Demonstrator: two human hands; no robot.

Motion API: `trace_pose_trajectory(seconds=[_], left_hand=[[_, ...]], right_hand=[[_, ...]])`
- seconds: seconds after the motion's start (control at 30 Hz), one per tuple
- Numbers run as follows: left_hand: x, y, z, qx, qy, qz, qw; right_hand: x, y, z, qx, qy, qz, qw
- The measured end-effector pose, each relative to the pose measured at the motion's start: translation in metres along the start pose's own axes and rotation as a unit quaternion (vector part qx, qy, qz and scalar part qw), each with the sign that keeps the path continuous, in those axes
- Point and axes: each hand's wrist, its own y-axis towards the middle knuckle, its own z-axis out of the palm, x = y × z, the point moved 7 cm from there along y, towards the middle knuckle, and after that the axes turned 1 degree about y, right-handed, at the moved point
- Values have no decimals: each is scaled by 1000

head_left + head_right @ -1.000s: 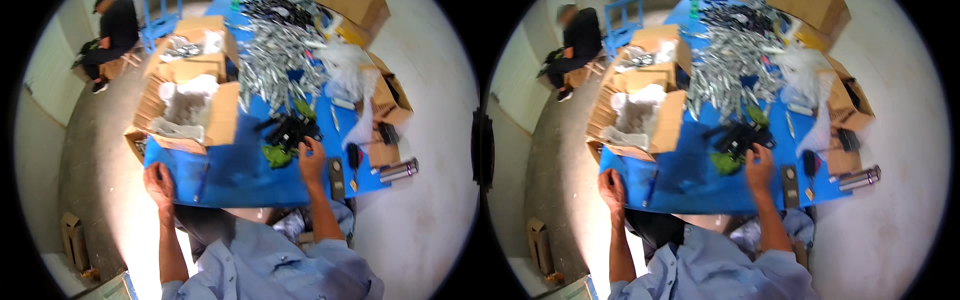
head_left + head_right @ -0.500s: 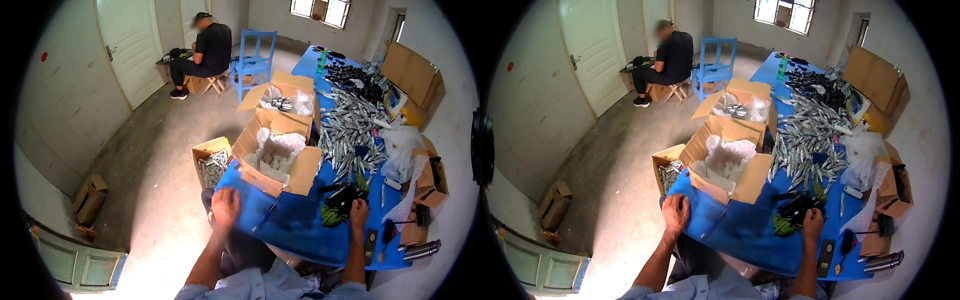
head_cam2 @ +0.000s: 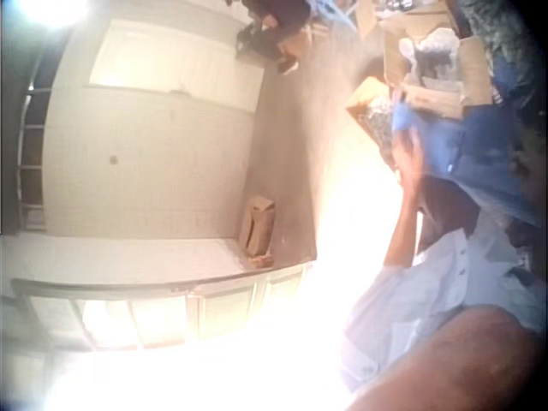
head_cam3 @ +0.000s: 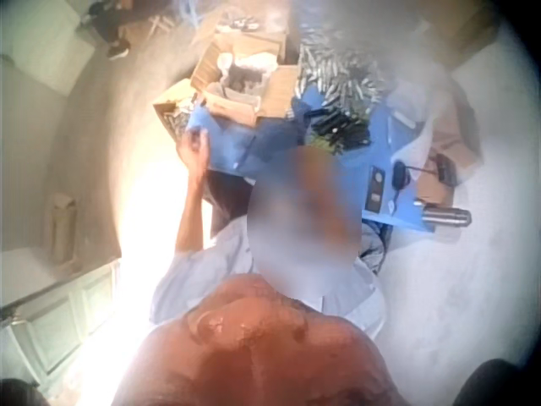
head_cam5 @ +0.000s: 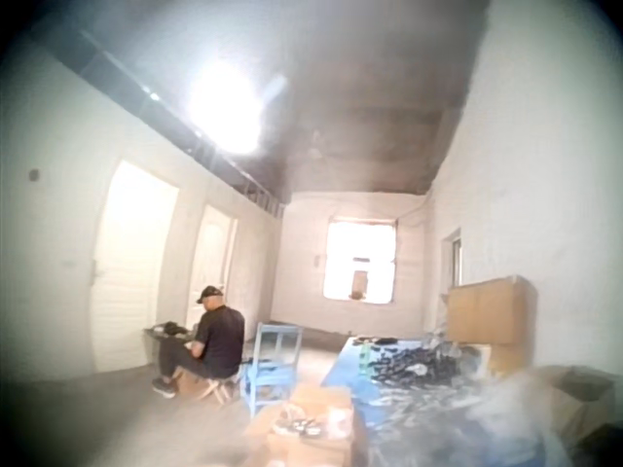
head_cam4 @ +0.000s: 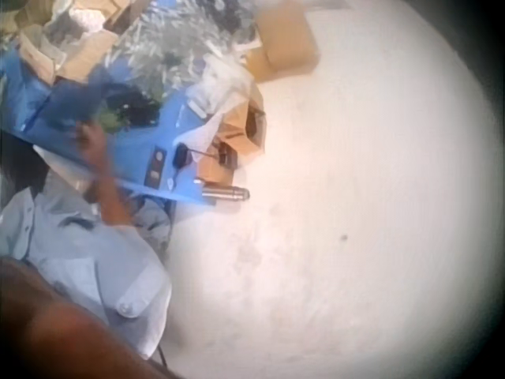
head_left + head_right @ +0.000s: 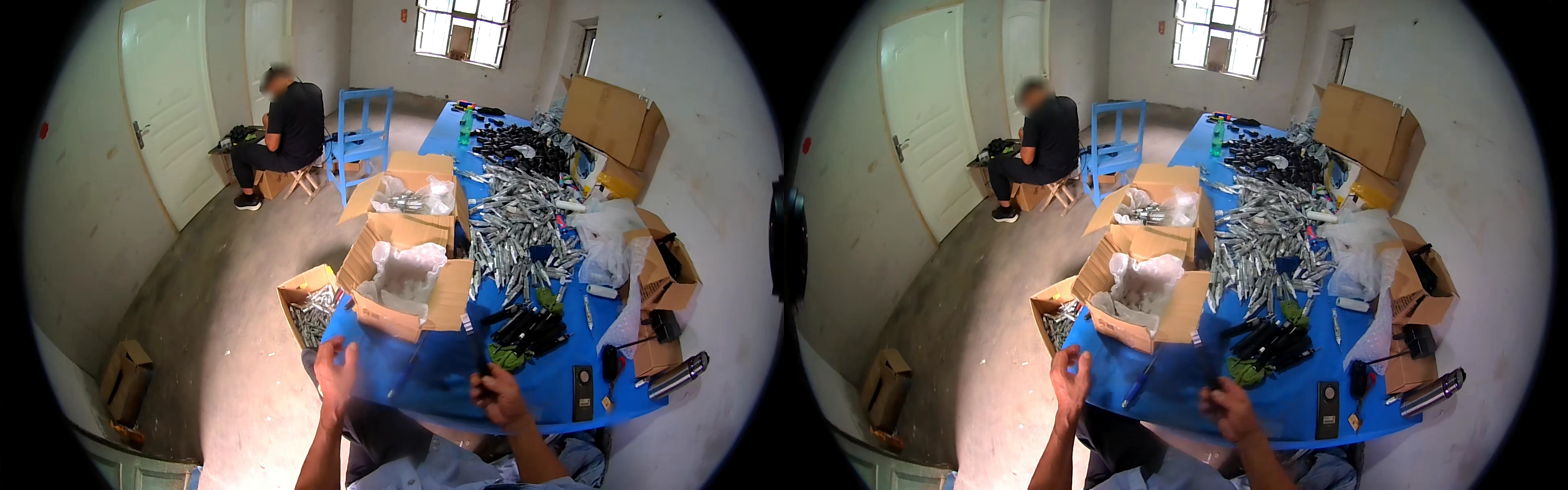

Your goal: The person uses a screwdriver to tighten screws on small black cylindrical devices. They repeatedly pick up a device, insert the screwdriver, and rotate it to secure the components. The person places the finished devices into a cardboard box on the table.

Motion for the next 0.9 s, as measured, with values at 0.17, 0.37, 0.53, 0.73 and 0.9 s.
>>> trace_pose_trajectory(seconds=[0.17,0.37,0.53,0.73,0.9], left_hand=[[-80,-59,-9,120,-22,85,989],[-103,-77,8,155,-61,55,985],[-104,-82,-5,147,-29,77,986],[-115,-95,1,193,28,144,970],[-122,-106,11,194,76,199,958]], right_hand=[[-45,-3,82,69,-49,95,992],[-51,1,117,148,-160,102,971],[-49,-5,117,185,-211,98,955],[-37,-7,118,186,-157,127,962],[-31,-6,122,222,-147,122,956]])
